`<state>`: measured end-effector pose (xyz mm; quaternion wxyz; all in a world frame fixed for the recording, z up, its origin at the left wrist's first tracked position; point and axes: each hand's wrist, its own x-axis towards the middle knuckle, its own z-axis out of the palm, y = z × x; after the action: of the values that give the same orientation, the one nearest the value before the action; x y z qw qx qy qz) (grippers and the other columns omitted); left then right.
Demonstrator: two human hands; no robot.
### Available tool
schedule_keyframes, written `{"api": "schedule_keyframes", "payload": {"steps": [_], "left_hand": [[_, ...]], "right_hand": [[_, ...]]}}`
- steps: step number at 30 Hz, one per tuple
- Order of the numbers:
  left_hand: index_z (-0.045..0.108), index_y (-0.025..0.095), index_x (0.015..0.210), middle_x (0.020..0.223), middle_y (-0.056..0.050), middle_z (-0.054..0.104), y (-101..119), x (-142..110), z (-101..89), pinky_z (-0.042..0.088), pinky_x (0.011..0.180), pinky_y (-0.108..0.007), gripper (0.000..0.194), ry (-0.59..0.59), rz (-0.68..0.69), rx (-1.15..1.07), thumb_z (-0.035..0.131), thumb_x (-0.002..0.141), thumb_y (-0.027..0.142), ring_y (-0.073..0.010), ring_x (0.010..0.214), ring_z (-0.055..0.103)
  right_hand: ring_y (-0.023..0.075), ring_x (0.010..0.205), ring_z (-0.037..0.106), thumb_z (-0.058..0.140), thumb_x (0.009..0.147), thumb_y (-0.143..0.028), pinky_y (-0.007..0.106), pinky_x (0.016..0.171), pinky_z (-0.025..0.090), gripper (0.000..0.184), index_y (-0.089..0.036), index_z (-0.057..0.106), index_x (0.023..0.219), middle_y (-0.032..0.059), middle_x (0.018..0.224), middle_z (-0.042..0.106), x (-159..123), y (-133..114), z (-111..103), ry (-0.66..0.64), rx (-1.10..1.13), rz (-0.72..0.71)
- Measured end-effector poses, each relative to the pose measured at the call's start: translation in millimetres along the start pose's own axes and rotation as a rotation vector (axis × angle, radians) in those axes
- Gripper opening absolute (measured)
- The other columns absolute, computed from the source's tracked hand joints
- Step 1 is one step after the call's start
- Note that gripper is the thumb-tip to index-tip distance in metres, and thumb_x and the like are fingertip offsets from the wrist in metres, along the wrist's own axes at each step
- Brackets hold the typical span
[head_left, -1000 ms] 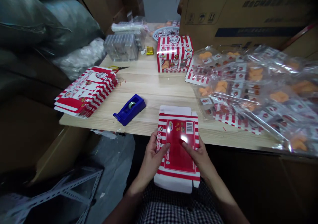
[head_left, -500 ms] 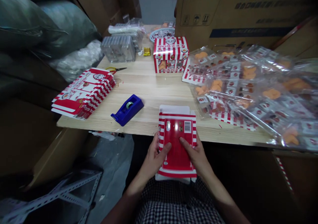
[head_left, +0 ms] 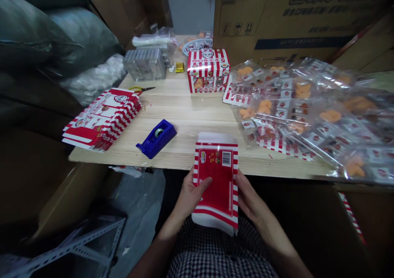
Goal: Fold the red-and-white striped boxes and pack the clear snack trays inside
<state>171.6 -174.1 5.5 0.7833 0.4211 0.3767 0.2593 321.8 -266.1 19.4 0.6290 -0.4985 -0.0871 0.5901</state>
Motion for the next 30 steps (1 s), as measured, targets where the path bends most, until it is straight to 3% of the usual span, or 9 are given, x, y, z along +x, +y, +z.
{"api": "schedule_keyframes", "payload": {"steps": [5,10,17,21,25,30], "left_hand": [[0.066,0.019,0.12,0.123,-0.01,0.073,1,-3,0.9,0.051,0.103,-0.042,0.042,-0.017,0.002,0.037,0.076,0.084,0.038,-0.0292,0.116,0.067],[0.066,0.021,0.127,0.127,-0.009,0.071,13,0,-9.0,0.05,0.103,-0.038,0.045,-0.002,0.051,0.076,0.065,0.091,0.048,-0.0283,0.118,0.066],[0.052,0.023,0.145,0.129,-0.009,0.07,35,19,-29.7,0.051,0.101,-0.036,0.061,0.098,0.179,0.065,0.07,0.089,0.037,-0.0231,0.112,0.069],[0.036,0.025,0.156,0.149,-0.01,0.056,31,13,-21.6,0.042,0.113,-0.039,0.062,0.093,0.26,0.35,0.055,0.099,0.039,-0.0242,0.132,0.057],[0.031,0.027,0.158,0.159,-0.009,0.042,17,5,-7.8,0.033,0.121,-0.041,0.072,0.191,0.421,0.591,0.063,0.094,0.035,-0.0253,0.144,0.043],[0.045,0.024,0.152,0.15,-0.009,0.054,13,8,-0.1,0.041,0.116,-0.042,0.06,0.098,0.358,0.413,0.062,0.095,0.034,-0.0272,0.135,0.054]], "right_hand": [[0.0255,0.117,0.069,0.078,0.082,-0.047,0.041,0.092,0.06,0.056,-0.033,0.062,0.133,0.004,0.133,0.069,4,-12,-23,-0.142,-0.033,-0.006],[0.0262,0.111,0.071,0.075,0.086,-0.044,0.044,0.094,0.058,0.052,-0.032,0.059,0.134,0.006,0.127,0.072,12,-8,-22,-0.135,-0.017,-0.02],[0.0261,0.112,0.07,0.076,0.087,-0.034,0.046,0.1,0.055,0.041,-0.03,0.06,0.124,0.005,0.116,0.075,18,7,-21,-0.195,-0.115,-0.086],[0.0244,0.118,0.065,0.068,0.093,-0.037,0.044,0.106,0.051,0.037,-0.032,0.057,0.127,0.0036,0.133,0.066,18,8,-16,-0.112,-0.211,-0.218],[0.0235,0.131,0.055,0.062,0.096,-0.042,0.041,0.115,0.042,0.035,-0.033,0.055,0.13,0.0026,0.142,0.059,15,8,-6,0.024,-0.34,-0.367],[0.0235,0.145,0.042,0.054,0.1,-0.048,0.044,0.123,0.033,0.055,-0.042,0.036,0.151,-0.0023,0.158,0.044,9,9,-3,0.009,-0.334,-0.307]]}}
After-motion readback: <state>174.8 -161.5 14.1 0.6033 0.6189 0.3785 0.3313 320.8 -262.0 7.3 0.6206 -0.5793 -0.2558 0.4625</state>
